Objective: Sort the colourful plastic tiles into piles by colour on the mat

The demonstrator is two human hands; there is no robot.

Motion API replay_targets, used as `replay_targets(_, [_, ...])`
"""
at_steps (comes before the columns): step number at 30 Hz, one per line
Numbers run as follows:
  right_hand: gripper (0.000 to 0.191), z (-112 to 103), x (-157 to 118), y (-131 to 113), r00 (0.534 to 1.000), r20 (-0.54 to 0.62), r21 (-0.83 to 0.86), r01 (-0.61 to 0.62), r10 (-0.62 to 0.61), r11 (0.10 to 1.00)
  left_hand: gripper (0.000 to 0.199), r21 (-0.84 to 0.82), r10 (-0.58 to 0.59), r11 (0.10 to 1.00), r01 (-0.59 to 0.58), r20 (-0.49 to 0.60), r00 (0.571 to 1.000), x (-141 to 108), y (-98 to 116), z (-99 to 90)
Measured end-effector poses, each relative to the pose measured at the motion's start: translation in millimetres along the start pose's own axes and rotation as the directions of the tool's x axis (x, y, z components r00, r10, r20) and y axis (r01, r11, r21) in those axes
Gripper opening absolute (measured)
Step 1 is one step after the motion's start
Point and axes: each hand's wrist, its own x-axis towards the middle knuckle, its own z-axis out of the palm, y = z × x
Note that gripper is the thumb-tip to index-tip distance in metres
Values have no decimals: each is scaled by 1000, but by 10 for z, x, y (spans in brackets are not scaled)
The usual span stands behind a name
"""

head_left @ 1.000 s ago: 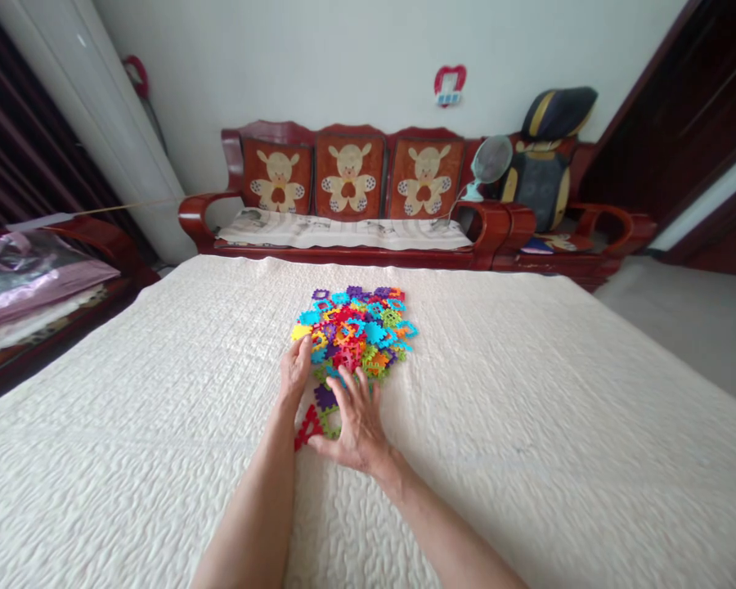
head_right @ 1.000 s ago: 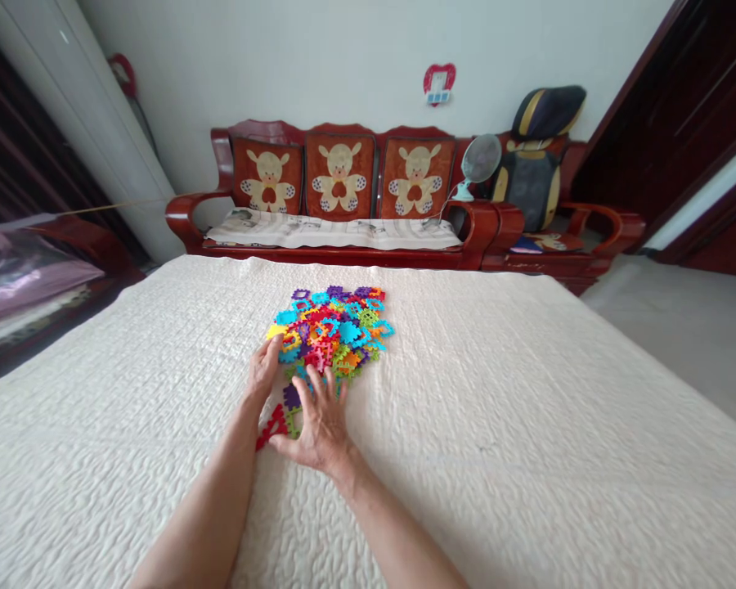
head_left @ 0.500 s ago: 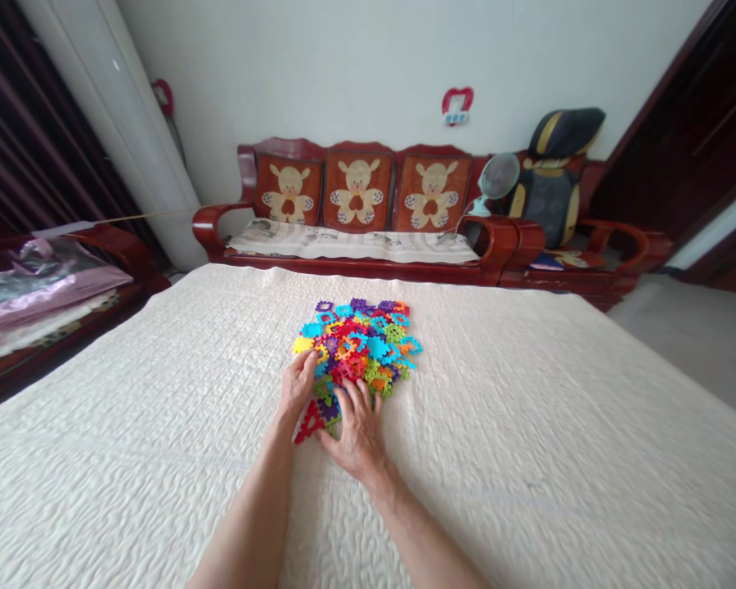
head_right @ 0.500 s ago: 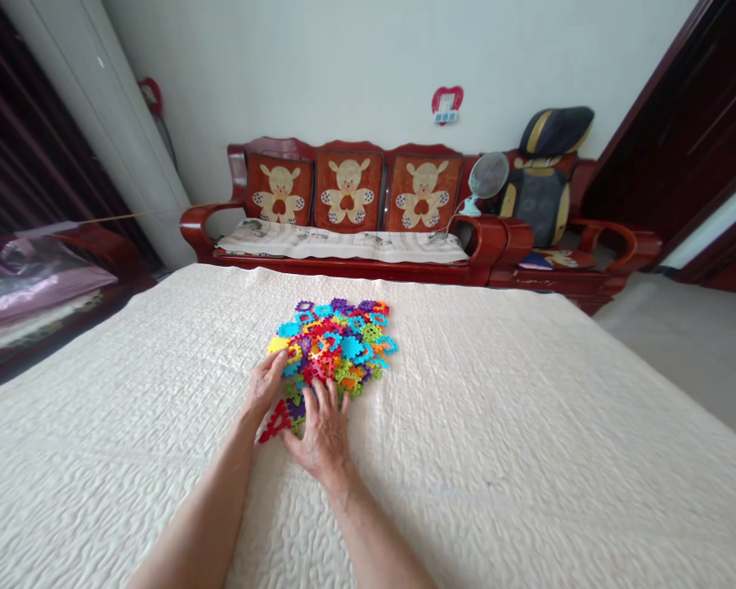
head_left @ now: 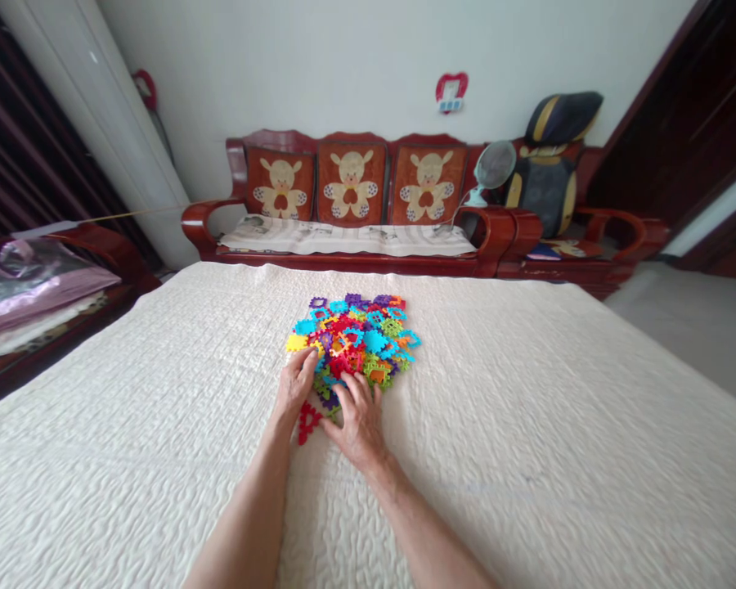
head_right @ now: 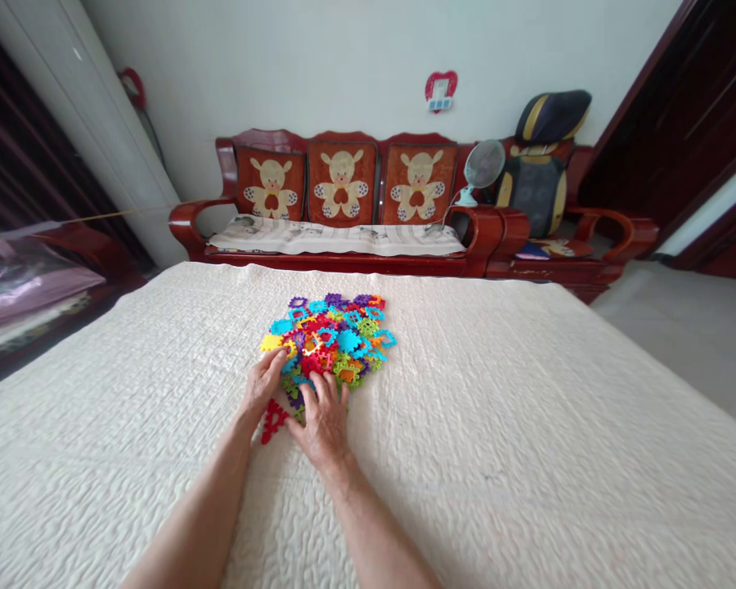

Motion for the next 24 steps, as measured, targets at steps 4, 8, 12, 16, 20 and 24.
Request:
replay_targets(4, [41,-33,5,-24,998,-68,4,8,-8,1000,53,-12,-18,1000,17,-39,999,32,-28,13])
replay_targets(8, [37,-125,7,-155,991,-94,95,109,-100,990,58,-17,-65,998,63,-134,989,76,-86,14])
replay_targets(12, [28,-139,0,-230,969,68,161,223,-237,961,54,-13,-85,996,84,-164,983,91,-145,39])
replay_targets(16, [22,-65,4,-190,954,139,117,249,-264,961,50,-16,-69,998,67,-150,986,93,-154,65])
replay_targets(20, [22,-24,18,-150,971,70,104,222,-230,969,49,-13,-52,999,51,-138,989,83,-108,63])
replay_targets(24, [21,-82,29,-175,970,-38,161,242,-239,957,50,1,-62,998,63,-165,984,69,-68,67])
